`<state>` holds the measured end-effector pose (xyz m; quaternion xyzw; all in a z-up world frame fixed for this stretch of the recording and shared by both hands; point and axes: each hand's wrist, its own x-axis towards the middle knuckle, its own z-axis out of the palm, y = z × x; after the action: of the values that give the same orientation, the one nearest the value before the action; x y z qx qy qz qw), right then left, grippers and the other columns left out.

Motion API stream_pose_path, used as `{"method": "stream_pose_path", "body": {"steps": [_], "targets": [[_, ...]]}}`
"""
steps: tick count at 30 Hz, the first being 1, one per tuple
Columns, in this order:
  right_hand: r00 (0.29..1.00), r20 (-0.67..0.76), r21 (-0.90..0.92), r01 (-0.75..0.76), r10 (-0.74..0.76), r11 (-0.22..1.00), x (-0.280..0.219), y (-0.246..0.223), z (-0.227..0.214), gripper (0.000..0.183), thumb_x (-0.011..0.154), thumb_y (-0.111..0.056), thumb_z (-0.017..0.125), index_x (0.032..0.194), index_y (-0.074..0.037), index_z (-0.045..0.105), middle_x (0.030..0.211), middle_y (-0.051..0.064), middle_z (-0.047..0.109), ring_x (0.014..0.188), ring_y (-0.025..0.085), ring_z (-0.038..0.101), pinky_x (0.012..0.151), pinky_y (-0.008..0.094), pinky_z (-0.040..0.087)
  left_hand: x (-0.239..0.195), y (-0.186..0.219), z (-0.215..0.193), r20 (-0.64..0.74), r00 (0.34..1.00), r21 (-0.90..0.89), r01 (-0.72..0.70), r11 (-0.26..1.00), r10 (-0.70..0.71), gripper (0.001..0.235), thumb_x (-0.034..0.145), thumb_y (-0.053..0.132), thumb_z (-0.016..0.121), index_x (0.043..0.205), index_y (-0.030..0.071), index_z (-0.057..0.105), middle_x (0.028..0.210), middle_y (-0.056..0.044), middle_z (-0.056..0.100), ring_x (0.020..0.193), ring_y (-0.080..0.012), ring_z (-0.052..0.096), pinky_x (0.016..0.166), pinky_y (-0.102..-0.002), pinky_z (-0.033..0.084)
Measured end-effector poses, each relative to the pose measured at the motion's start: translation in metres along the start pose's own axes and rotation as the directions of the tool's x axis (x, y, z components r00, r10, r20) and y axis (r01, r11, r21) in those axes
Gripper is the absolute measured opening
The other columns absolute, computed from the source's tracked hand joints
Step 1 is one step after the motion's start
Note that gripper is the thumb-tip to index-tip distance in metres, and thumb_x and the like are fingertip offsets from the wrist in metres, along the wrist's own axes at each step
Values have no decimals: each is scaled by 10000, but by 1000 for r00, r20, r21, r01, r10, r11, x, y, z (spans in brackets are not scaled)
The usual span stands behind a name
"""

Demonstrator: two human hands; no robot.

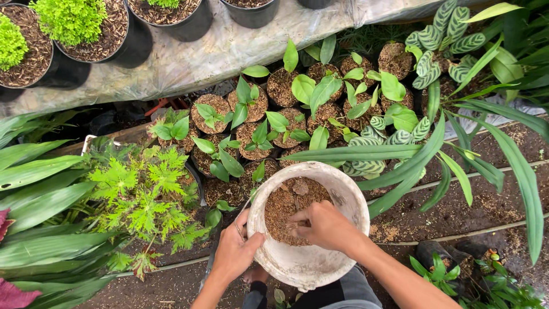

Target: The person scoops coconut coir from a white bucket and spreads it by hand over the soil surface of multiple small potted plants arranged on the floor. The person repeatedly reaches into the bucket and applies the coir to each pot in sequence.

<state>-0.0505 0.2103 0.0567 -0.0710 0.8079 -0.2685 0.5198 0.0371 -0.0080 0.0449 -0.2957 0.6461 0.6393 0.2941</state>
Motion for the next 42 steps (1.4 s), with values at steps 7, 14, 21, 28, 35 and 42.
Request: {"method": "stream_pose_path", "body": {"steps": [7,14,21,28,35,42], "targets": [[988,38,34,149,-150,988,2,8,-14,253,800,-154,745,1039,-177,827,851,129,798,725,264,781,785,388,602,9,4,-3,10,1000,63,-1,998,0,574,777,56,639,1349,84,620,914,-97,834,756,-121,768,721,-300,615],[991,131,2,23,-23,1000,4,2,-31,220,814,-209,772,1024,-184,832,785,157,769,694,251,744,767,390,568,17,2,-1,37,986,-46,167,985,-165,639,796,20,629,1429,94,579,932,-134,818,719,-142,727,672,-320,579],[989,116,257,60,-92,965,1,26,-98,256,860,-330,738,1073,-216,823,1115,-52,820,802,127,804,840,334,632,26,-18,-2,43,991,-113,132,985,-128,624,783,-43,649,1396,61,588,1006,-117,810,818,-132,727,755,-294,581],[897,-331,593,-44,294,804,50,88,-197,313,865,-260,750,1152,-141,783,1096,35,803,919,197,757,909,369,601,28,-35,-8,40,988,-89,151,985,-148,666,782,-40,649,1439,48,580,1026,-146,818,861,-150,752,793,-298,578],[799,-536,624,157,273,766,161,138,-286,317,895,-177,779,1194,-75,755,1122,56,769,978,163,741,900,284,604,43,-55,-6,64,981,-214,193,958,-184,664,742,-71,635,1398,-7,556,1073,-197,815,949,-216,784,885,-341,566],[783,-610,-117,-240,120,964,250,183,-307,397,820,-369,868,1149,-157,806,1049,170,781,973,292,737,1014,380,519,73,-93,-13,158,959,-310,273,911,-234,759,735,-59,716,1464,26,523,1222,-170,753,1136,-241,746,1048,-367,490]]}}
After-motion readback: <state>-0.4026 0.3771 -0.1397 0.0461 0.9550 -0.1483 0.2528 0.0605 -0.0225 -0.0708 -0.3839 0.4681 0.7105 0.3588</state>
